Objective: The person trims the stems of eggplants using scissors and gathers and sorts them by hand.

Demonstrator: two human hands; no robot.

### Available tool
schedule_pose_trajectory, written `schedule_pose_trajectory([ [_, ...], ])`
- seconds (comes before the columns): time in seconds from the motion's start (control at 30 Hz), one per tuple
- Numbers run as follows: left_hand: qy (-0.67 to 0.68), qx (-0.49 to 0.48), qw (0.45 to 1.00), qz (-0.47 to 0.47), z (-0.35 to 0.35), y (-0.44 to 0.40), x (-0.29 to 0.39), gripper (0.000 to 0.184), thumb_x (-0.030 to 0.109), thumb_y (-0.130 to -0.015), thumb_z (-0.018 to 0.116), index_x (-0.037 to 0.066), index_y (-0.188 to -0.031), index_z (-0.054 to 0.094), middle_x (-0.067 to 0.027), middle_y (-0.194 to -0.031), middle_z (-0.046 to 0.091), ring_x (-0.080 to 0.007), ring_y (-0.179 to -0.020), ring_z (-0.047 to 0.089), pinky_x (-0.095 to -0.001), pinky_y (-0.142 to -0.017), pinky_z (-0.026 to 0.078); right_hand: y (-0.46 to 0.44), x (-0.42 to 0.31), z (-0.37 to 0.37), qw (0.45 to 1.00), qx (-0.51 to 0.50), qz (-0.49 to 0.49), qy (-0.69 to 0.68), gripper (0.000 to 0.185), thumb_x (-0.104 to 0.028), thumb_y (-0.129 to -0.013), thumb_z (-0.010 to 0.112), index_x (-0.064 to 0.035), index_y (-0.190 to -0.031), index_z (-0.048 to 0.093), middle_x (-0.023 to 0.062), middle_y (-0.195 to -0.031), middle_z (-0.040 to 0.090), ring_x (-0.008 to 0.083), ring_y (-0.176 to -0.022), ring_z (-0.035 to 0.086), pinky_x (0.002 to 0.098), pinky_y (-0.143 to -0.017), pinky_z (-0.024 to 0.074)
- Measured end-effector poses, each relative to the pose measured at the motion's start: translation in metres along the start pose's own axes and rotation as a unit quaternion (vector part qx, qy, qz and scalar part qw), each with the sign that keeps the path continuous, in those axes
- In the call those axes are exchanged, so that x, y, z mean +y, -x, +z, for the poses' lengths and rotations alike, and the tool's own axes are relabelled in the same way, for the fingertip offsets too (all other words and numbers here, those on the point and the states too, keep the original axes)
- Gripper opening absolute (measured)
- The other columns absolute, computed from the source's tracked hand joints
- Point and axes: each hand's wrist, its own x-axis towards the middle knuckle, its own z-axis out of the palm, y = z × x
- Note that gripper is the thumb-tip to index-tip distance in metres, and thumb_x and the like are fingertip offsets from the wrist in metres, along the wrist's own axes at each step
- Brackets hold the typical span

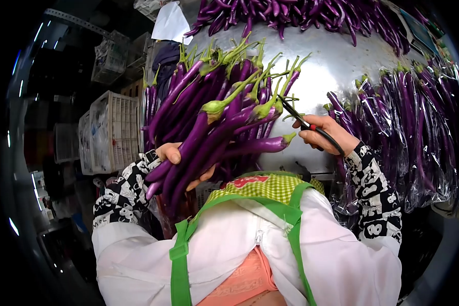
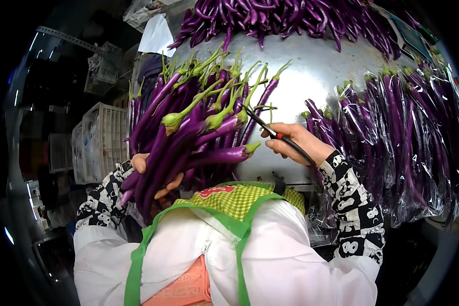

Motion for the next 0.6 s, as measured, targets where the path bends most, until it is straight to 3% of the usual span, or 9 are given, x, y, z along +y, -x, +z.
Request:
schedule_pose_trajectory([
  [0.1,0.017,0.09,0.995,0.034,0.012,-0.009,0.0,0.081,0.026,-0.073,0.07,-0.015,-0.13,0.029,-0.0286,-0.105,0.046,-0.0381,-0.078,0.064,-0.0427,-0.058,0.06,-0.002,0.014,0.005,0.999,0.03,-0.005,0.027,0.021,-0.018,-0.094,0.058,0.0002,-0.105,0.06,0.0014,-0.064,0.053,0.0079,-0.059,0.047,0.0272,-0.054,0.0412],
  [0.17,0.026,0.102,0.993,0.05,0.015,-0.014,0.002,0.081,0.027,-0.073,0.07,-0.015,-0.129,0.029,-0.028,-0.104,0.046,-0.0379,-0.076,0.064,-0.0421,-0.057,0.06,-0.002,0.032,0.006,0.99,0.079,-0.038,0.106,0.016,-0.015,-0.094,0.057,0.0007,-0.095,0.061,0.0019,-0.059,0.052,0.0067,-0.055,0.048,0.0265,-0.051,0.0398],
  [0.27,0.036,0.127,0.988,0.082,0.013,-0.019,0.001,0.08,0.032,-0.072,0.07,-0.015,-0.125,0.033,-0.0265,-0.101,0.047,-0.0372,-0.074,0.065,-0.0405,-0.055,0.061,0.008,0.039,0.007,0.989,0.113,-0.036,0.088,0.015,-0.014,-0.094,0.056,-0.0005,-0.1,0.06,-0.0016,-0.06,0.05,0.0068,-0.051,0.045,0.0253,-0.047,0.0368],
  [0.4,0.033,0.172,0.983,0.048,0.006,-0.019,0.008,0.076,0.037,-0.076,0.065,-0.013,-0.126,0.036,-0.0263,-0.1,0.049,-0.0353,-0.074,0.064,-0.0388,-0.056,0.061,0.021,0.007,0.005,0.991,0.075,0.065,-0.087,0.02,-0.015,-0.094,0.055,-0.0016,-0.11,0.055,-0.0005,-0.064,0.051,0.0083,-0.053,0.049,0.0239,-0.048,0.0396],
  [0.47,0.016,0.156,0.982,0.101,0.007,-0.028,0.009,0.074,0.036,-0.078,0.063,-0.01,-0.129,0.035,-0.0268,-0.101,0.049,-0.0355,-0.074,0.064,-0.039,-0.056,0.061,0.022,0.007,0.005,0.988,0.049,0.055,-0.133,0.025,-0.014,-0.094,0.052,0.0004,-0.114,0.052,0.0021,-0.069,0.052,0.0107,-0.058,0.052,0.0251,-0.052,0.0433],
  [0.6,0.02,0.163,0.984,0.076,0.006,-0.026,0.015,0.075,0.034,-0.076,0.063,-0.009,-0.13,0.035,-0.0269,-0.102,0.049,-0.0354,-0.074,0.064,-0.0389,-0.056,0.061,0.023,-0.002,0.007,0.979,0.001,0.021,-0.202,0.028,-0.011,-0.092,0.051,0.0038,-0.116,0.051,0.0063,-0.079,0.057,0.0143,-0.067,0.057,0.0281,-0.061,0.0487],
])
